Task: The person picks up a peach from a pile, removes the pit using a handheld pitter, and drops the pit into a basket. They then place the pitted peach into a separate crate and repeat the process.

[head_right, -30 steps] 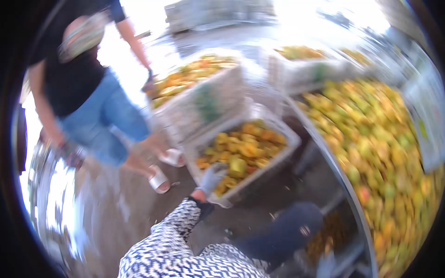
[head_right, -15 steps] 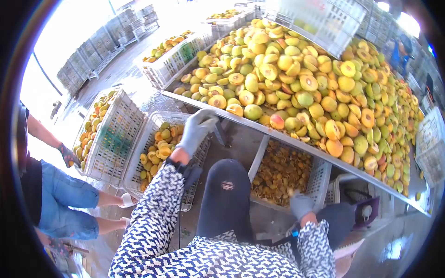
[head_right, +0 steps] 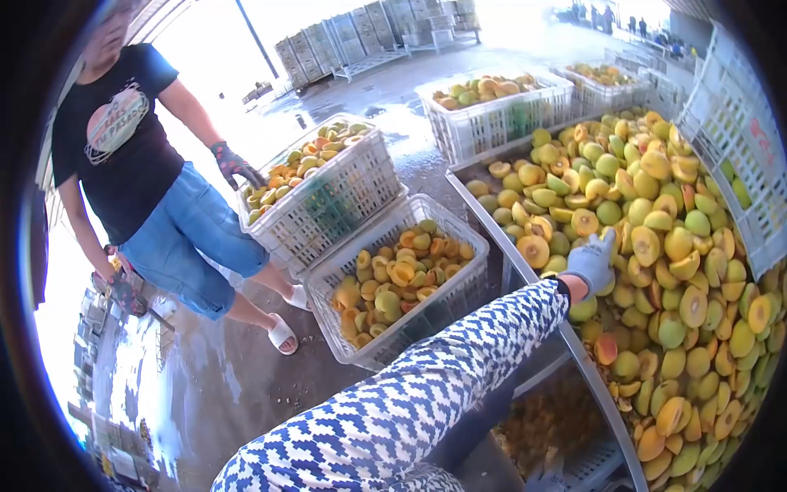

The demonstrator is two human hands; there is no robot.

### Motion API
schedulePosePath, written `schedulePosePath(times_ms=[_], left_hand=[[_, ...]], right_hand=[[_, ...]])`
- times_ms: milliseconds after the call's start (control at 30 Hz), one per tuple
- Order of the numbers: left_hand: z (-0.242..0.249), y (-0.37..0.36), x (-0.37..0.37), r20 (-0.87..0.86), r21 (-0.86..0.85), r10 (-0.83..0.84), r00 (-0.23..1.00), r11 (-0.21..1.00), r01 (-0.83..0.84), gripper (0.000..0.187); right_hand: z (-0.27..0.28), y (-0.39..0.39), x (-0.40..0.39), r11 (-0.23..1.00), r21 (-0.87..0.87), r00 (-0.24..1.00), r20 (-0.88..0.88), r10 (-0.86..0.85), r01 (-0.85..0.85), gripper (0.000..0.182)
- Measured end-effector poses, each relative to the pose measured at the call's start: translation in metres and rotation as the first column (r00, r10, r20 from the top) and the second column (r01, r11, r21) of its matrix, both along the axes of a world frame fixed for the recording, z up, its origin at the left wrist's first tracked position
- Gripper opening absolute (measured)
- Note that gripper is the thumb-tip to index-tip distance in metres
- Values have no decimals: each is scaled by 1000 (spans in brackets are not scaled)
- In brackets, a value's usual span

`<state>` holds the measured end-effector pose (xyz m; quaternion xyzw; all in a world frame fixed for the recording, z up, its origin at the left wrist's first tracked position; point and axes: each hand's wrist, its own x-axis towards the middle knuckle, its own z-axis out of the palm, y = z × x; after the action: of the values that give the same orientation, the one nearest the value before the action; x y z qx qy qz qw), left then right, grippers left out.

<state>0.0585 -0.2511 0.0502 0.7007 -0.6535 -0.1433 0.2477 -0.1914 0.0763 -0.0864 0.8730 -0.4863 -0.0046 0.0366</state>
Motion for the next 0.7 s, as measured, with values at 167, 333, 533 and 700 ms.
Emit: schedulePosePath(times_ms=[167, 333, 533, 700], left_hand=[[-5, 1, 15, -320, -57, -32, 947, 998, 15, 72], [34, 86, 32, -943, -287, -315, 106, 932, 221, 84], [18, 226, 26, -950, -2, 181, -253, 810, 586, 66], [-57, 276, -20, -825, 177, 352, -442, 903, 391, 33]], right_hand=[[9, 4, 7, 1000, -21, 998, 70, 0, 1, 33], [52, -4, 36, 958, 187, 820, 498, -282, 217, 34], [11, -18, 30, 740, 621, 184, 720, -668, 256, 42], [60, 10, 55, 969, 48, 616, 764, -193, 244, 23]])
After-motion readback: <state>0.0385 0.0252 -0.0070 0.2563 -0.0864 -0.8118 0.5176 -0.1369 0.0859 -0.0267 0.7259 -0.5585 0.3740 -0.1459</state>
